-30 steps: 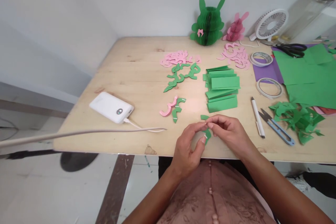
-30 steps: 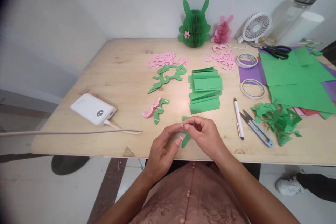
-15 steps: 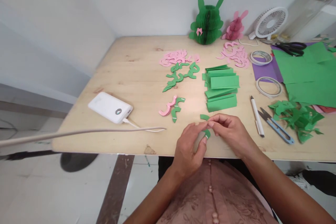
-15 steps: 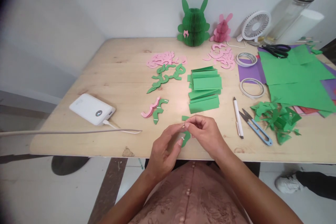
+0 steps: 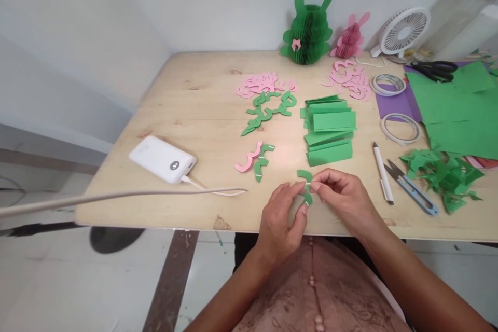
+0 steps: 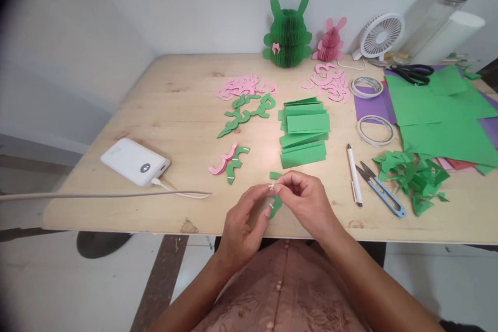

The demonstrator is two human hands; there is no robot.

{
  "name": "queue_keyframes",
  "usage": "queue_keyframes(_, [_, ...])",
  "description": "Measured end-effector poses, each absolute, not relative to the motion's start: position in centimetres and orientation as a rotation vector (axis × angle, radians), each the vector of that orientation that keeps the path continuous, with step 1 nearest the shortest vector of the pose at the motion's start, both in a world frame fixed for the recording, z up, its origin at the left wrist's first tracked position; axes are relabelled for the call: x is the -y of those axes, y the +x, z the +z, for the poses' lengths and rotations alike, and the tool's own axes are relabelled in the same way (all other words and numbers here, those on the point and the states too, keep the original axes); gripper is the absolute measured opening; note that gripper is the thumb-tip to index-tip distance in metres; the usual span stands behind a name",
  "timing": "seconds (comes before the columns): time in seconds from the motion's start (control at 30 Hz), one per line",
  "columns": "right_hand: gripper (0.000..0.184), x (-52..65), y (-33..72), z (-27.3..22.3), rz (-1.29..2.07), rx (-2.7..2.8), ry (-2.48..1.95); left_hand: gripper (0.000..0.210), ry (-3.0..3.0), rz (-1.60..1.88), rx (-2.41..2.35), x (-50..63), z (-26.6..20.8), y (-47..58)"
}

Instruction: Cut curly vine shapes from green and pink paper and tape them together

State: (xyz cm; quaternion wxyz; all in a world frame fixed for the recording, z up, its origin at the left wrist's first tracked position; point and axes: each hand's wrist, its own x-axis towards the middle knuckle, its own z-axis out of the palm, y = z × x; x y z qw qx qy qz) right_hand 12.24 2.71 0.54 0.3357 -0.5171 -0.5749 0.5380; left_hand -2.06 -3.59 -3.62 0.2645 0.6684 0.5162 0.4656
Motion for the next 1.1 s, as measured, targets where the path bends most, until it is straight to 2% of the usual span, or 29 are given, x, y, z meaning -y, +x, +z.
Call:
queue_keyframes(0.5, [0.018, -4.7, 13.8, -0.5, 1.069, 2.12, -1.441, 0.027, 1.903, 1.229, -1.355, 3.5, -3.4, -2.0])
queue_keyframes(0.7, [0.02, -4.5, 13.7, -1.1, 0.876, 2.188, -1.453, 0.025, 1.897, 1.23, -1.36, 3.5, -3.1, -2.1])
queue_keyframes(1.1, [0.015, -3.9, 13.7, -1.5, 0.937, 2.12, -1.469, 0.021, 2.015, 1.184, -1.334, 2.7, -2.9, -2.4])
